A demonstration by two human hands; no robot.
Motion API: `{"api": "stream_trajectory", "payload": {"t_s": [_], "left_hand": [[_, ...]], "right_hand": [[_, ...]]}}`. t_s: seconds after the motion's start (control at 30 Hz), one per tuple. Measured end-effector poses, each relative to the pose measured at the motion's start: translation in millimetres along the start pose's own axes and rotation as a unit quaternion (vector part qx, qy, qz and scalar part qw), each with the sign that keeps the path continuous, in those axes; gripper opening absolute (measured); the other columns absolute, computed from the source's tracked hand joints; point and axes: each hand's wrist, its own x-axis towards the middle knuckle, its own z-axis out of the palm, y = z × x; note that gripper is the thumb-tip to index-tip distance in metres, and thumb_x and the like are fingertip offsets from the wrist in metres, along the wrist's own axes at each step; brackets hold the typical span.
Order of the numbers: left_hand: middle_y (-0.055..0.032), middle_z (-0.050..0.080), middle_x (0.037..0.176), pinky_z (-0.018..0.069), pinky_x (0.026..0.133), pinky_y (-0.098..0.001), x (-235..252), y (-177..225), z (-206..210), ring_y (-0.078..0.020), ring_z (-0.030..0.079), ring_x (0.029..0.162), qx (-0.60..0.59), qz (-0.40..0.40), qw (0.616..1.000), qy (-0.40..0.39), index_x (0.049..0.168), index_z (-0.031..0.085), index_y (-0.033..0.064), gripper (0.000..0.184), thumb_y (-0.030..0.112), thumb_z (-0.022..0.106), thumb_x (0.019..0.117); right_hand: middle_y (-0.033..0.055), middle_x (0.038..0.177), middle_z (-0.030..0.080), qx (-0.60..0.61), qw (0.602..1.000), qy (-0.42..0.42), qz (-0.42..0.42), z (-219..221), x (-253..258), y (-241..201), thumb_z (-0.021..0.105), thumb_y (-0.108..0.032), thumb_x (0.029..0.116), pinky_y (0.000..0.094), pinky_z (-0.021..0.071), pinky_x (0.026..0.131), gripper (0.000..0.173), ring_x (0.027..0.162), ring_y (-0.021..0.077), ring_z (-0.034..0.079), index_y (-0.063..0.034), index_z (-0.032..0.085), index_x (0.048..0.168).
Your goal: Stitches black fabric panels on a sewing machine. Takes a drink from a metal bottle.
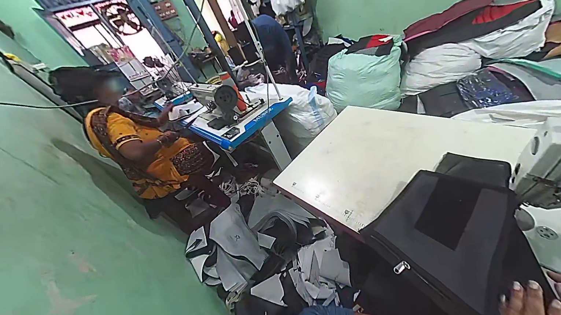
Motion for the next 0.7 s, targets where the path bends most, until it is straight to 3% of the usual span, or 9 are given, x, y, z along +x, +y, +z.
{"api": "stream_trajectory", "payload": {"t_s": [0.1, 0.13, 0.2, 0.27, 0.33, 0.4, 0.47, 0.57, 0.7], "left_hand": [[-0.0340, 0.008, 0.167, 0.0167, 0.124, -0.0628, -6, 15, -8, -0.0482, 0.011, 0.156, -0.058, -0.031, 0.998, 0.003, 0.160, 0.017, -0.0074, 0.093, 0.018, 0.075, 0.0925], [-0.0344, 0.005, 0.167, 0.0158, 0.125, -0.0616, -7, 19, -13, -0.0485, 0.009, 0.157, -0.073, -0.026, 0.997, -0.012, 0.160, 0.015, -0.0080, 0.092, 0.017, 0.073, 0.0938], [-0.0358, 0.007, 0.166, 0.0140, 0.126, -0.0604, -8, 20, -26, -0.0487, 0.010, 0.156, -0.077, 0.010, 0.996, -0.030, 0.159, 0.017, -0.0099, 0.087, 0.017, 0.070, 0.0954], [-0.0313, 0.022, 0.165, 0.0130, 0.124, -0.0665, -4, 18, -49, -0.0457, 0.019, 0.156, -0.011, 0.039, 0.999, -0.027, 0.157, 0.034, -0.0054, 0.071, 0.019, 0.066, 0.0984], [-0.0253, 0.043, 0.157, 0.0181, 0.120, -0.0718, 2, 7, -65, -0.0450, 0.033, 0.151, 0.077, 0.055, 0.995, 0.034, 0.144, 0.058, 0.0018, 0.049, 0.022, 0.062, 0.0999], [-0.0226, 0.051, 0.152, 0.0228, 0.115, -0.0752, 9, -9, -76, -0.0468, 0.038, 0.147, 0.146, 0.041, 0.984, 0.097, 0.139, 0.063, 0.0067, 0.045, 0.029, 0.061, 0.1009], [-0.0230, 0.042, 0.159, 0.0234, 0.115, -0.0754, 13, -14, -86, -0.0490, 0.034, 0.148, 0.165, 0.006, 0.982, 0.092, 0.147, 0.057, 0.0101, 0.052, 0.034, 0.064, 0.1004], [-0.0145, 0.023, 0.170, 0.0144, 0.114, -0.0785, 12, -9, -83, -0.0502, 0.015, 0.155, 0.207, -0.023, 0.978, 0.003, 0.155, 0.048, 0.0165, 0.063, 0.039, 0.066, 0.0986], [-0.0057, 0.026, 0.171, -0.0011, 0.111, -0.0827, 13, -6, -67, -0.0490, 0.002, 0.157, 0.277, -0.028, 0.956, -0.089, 0.150, 0.055, 0.0160, 0.054, 0.032, 0.064, 0.1002]], "right_hand": [[0.0324, 0.106, 0.067, -0.013, 1.000, 0.013, -0.020, -2, -2, 2, 0.053, -0.011, 0.1001, 0.0365, 0.0497, 0.096, 0.033, 0.102, 0.0303, 0.064, 0.0176, 0.067, 0.111], [0.0289, 0.106, 0.069, -0.009, 0.999, 0.034, -0.019, -2, -5, 0, 0.053, -0.015, 0.0994, 0.0348, 0.0498, 0.096, 0.035, 0.102, 0.0266, 0.065, 0.0152, 0.069, 0.109], [0.0169, 0.105, 0.070, 0.026, 0.997, 0.066, 0.009, -4, -18, -13, 0.054, -0.017, 0.0984, 0.0208, 0.0511, 0.091, 0.033, 0.099, 0.0089, 0.064, 0.0102, 0.070, 0.107], [0.0077, 0.103, 0.070, 0.060, 0.995, 0.075, 0.030, -7, -36, -32, 0.055, -0.015, 0.0985, 0.0153, 0.0531, 0.088, 0.027, 0.097, -0.0001, 0.064, 0.0068, 0.070, 0.105], [0.0061, 0.100, 0.071, 0.069, 0.995, 0.061, 0.026, -10, -63, -40, 0.056, -0.013, 0.1001, 0.0149, 0.0552, 0.081, 0.026, 0.088, -0.0012, 0.065, 0.0059, 0.071, 0.107], [0.0061, 0.095, 0.070, 0.066, 0.996, 0.039, 0.051, -10, -90, -42, 0.055, -0.014, 0.1010, 0.0146, 0.0551, 0.072, 0.026, 0.078, -0.0017, 0.064, 0.0060, 0.071, 0.107], [0.0066, 0.095, 0.071, 0.059, 0.992, 0.023, 0.105, -7, -111, -39, 0.055, -0.014, 0.1010, 0.0160, 0.0564, 0.073, 0.025, 0.079, 0.0002, 0.066, 0.0042, 0.071, 0.106], [0.0071, 0.104, 0.072, 0.072, 0.971, -0.033, 0.225, -3, -126, -39, 0.056, -0.019, 0.1018, 0.0181, 0.0540, 0.081, 0.028, 0.089, 0.0017, 0.066, 0.0017, 0.070, 0.114], [0.0117, 0.118, 0.071, 0.137, 0.943, -0.103, 0.287, 1, -114, -40, 0.062, -0.019, 0.1002, 0.0212, 0.0533, 0.092, 0.037, 0.102, 0.0046, 0.067, 0.0039, 0.062, 0.129]]}}
